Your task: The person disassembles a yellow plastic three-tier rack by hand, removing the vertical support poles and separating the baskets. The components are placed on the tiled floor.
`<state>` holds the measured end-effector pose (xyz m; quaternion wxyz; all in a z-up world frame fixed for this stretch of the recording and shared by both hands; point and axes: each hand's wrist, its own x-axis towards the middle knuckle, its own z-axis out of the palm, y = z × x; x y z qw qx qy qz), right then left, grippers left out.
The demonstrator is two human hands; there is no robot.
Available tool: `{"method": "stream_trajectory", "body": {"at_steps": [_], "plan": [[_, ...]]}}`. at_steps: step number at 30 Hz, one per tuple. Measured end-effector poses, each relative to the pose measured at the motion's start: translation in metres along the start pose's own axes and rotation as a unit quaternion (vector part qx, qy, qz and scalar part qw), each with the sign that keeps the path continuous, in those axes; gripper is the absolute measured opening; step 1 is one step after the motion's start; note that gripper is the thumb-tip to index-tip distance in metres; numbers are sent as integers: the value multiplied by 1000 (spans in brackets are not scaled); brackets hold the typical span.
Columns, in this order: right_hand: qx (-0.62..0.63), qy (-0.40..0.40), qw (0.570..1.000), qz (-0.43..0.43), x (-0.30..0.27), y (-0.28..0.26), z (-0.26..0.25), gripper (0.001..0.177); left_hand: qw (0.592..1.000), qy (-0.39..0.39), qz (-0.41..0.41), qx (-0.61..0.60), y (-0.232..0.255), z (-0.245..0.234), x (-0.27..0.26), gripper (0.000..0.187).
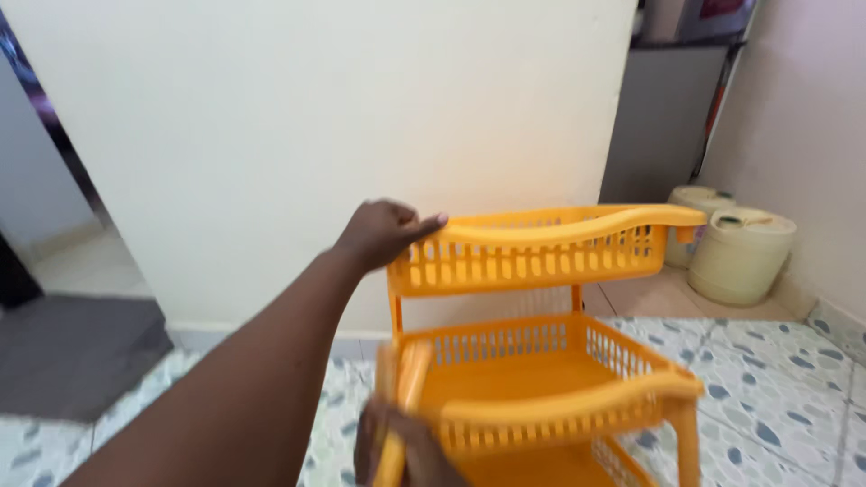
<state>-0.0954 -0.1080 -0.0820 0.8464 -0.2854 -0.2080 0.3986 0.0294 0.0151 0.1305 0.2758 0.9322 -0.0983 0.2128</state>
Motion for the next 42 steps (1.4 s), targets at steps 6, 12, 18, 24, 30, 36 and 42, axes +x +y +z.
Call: {"method": "stream_trajectory", "body": {"at_steps": [6, 12, 18, 24, 30, 36, 42], "plan": [[-237, 134, 945, -179, 5, -79, 33, 29, 998, 11, -49, -38, -8, 3, 6, 64], [-406, 224, 861, -210, 28, -150, 83, 63, 970, 164, -136, -114, -18, 34, 0, 63], [-539, 249, 741, -314, 62, -182, 104, 73, 841, 15, -174, -512, -12, 19, -20, 88], [-558, 338, 704, -281, 93, -166, 121, 78, 818, -44, 7, -574, 5, -3, -80, 98], [-504, 318, 777, -202, 97, -153, 144, 93, 819, -9, -150, -554, 8, 3, -133, 89], [-552, 288, 779, -74, 72, -155, 158, 112, 846, 3, -86, -527, -1, 3, -144, 59], [-806, 282, 520, -10, 33, -153, 162, 100, 795, 77, -83, -597, -13, 9, -143, 53]]}}
